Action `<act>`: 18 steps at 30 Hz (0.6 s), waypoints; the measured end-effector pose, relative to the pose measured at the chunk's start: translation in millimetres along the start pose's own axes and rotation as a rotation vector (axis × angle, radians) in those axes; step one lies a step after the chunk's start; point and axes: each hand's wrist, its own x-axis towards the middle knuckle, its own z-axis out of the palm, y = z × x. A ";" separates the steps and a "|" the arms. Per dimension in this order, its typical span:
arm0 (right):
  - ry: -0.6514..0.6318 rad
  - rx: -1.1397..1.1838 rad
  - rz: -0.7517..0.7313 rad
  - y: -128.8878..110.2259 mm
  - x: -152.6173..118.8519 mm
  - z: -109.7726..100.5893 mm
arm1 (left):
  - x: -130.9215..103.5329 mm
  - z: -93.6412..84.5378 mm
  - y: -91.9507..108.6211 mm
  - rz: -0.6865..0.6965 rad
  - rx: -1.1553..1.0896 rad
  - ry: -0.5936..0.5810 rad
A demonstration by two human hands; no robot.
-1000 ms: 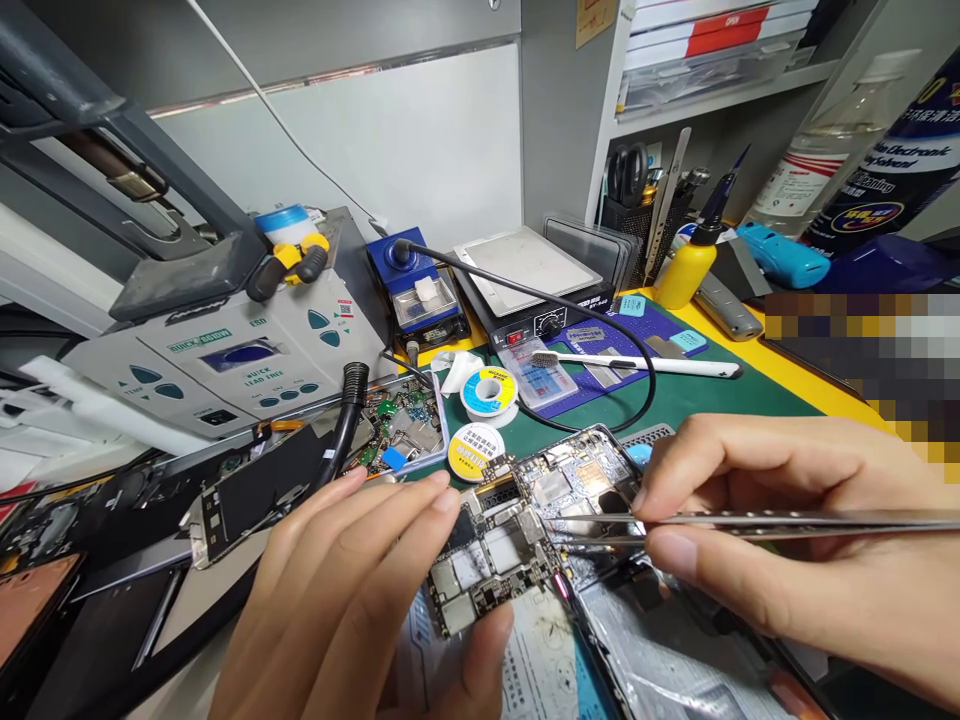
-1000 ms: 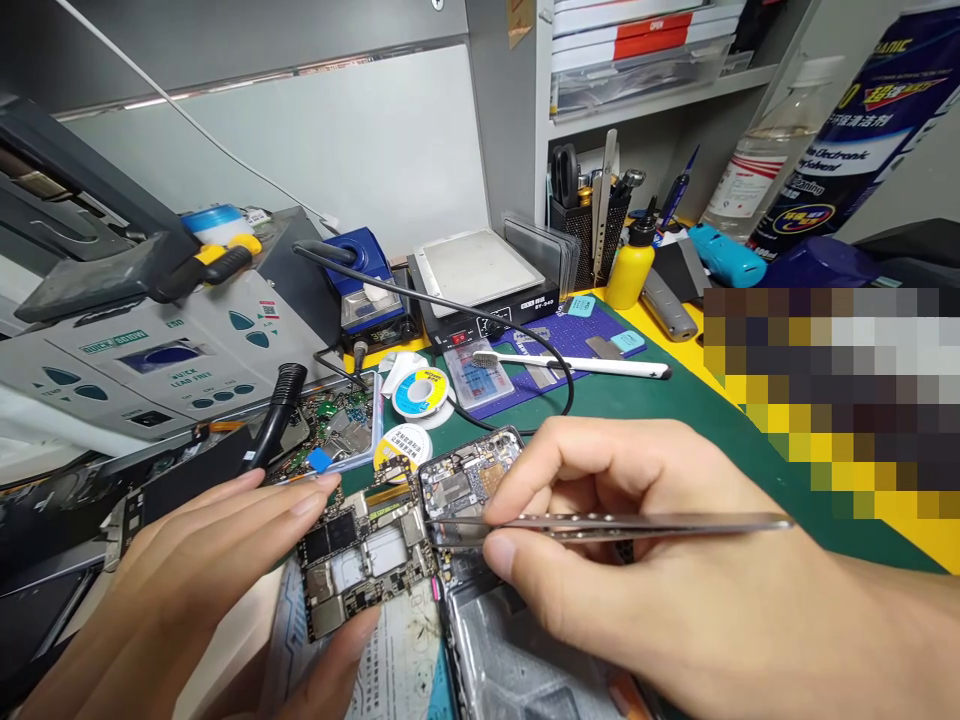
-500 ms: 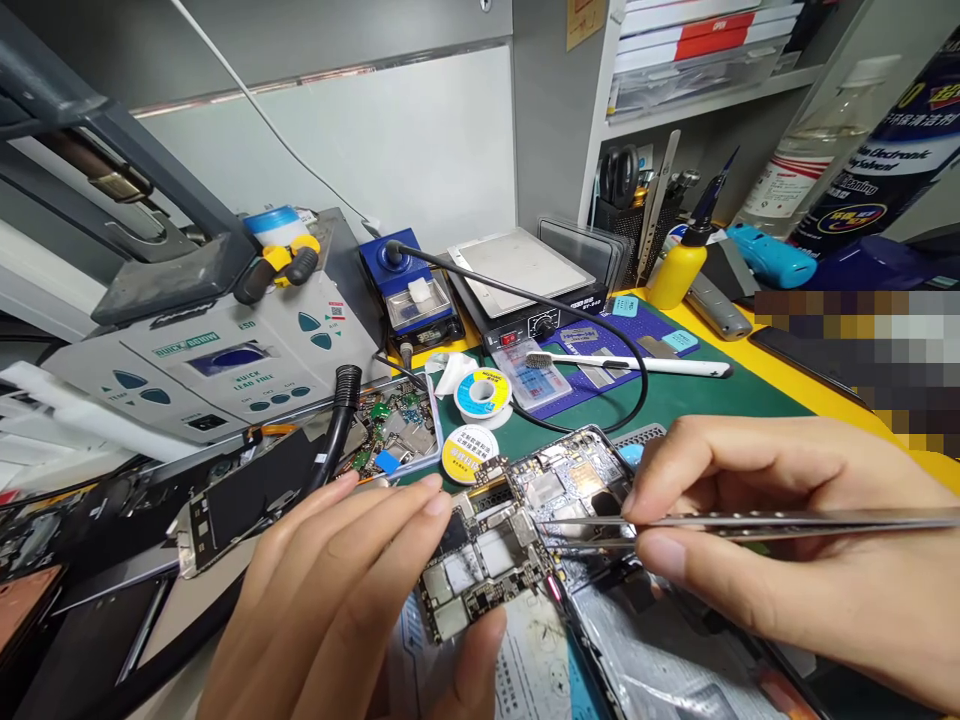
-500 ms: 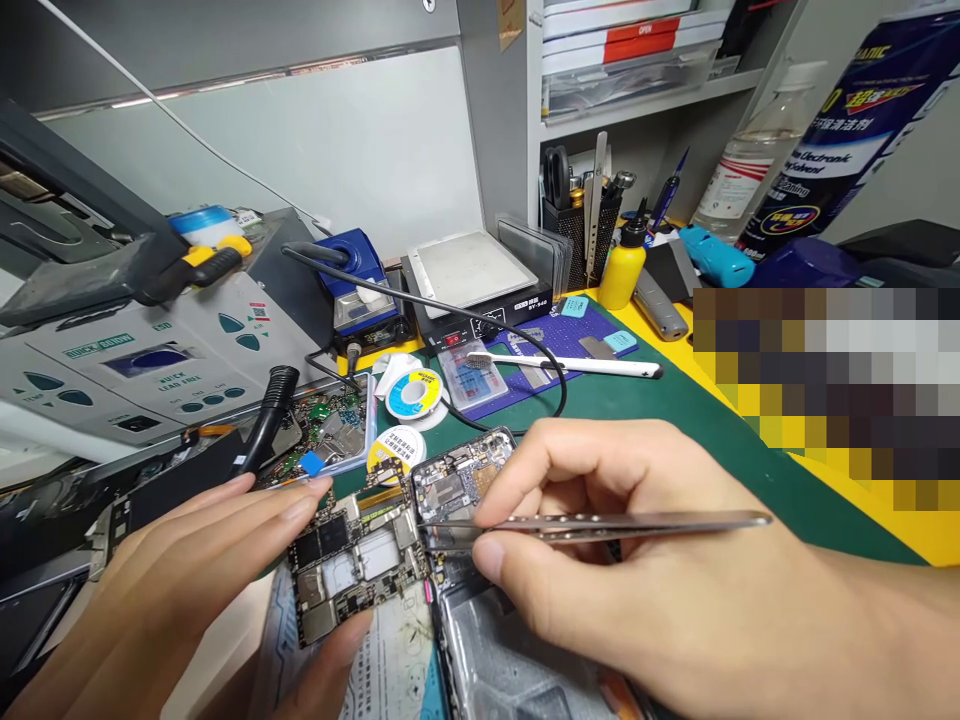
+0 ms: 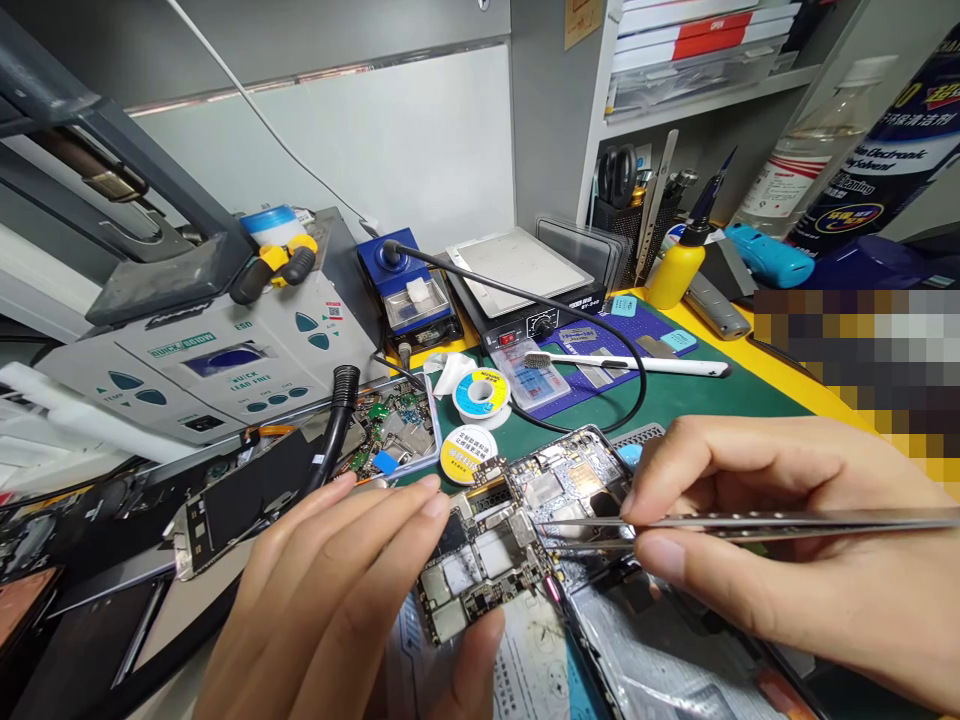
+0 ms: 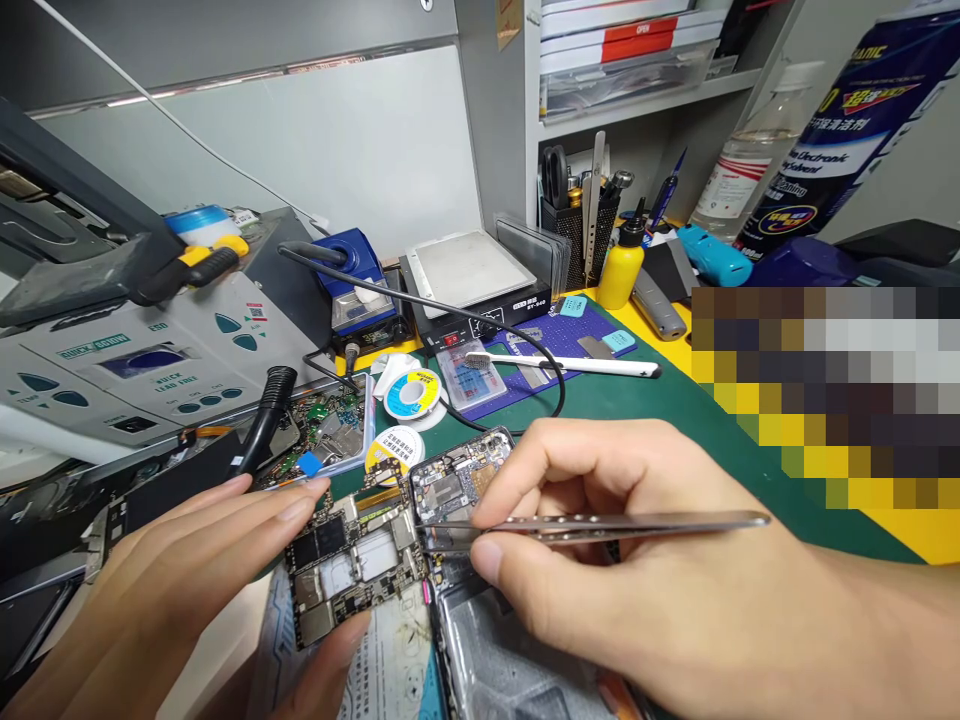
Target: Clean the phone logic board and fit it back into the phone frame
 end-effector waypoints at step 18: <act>0.019 -0.065 0.002 0.9 -4.6 -2.0 | -0.8 -3.2 3.4 -0.004 0.011 -0.010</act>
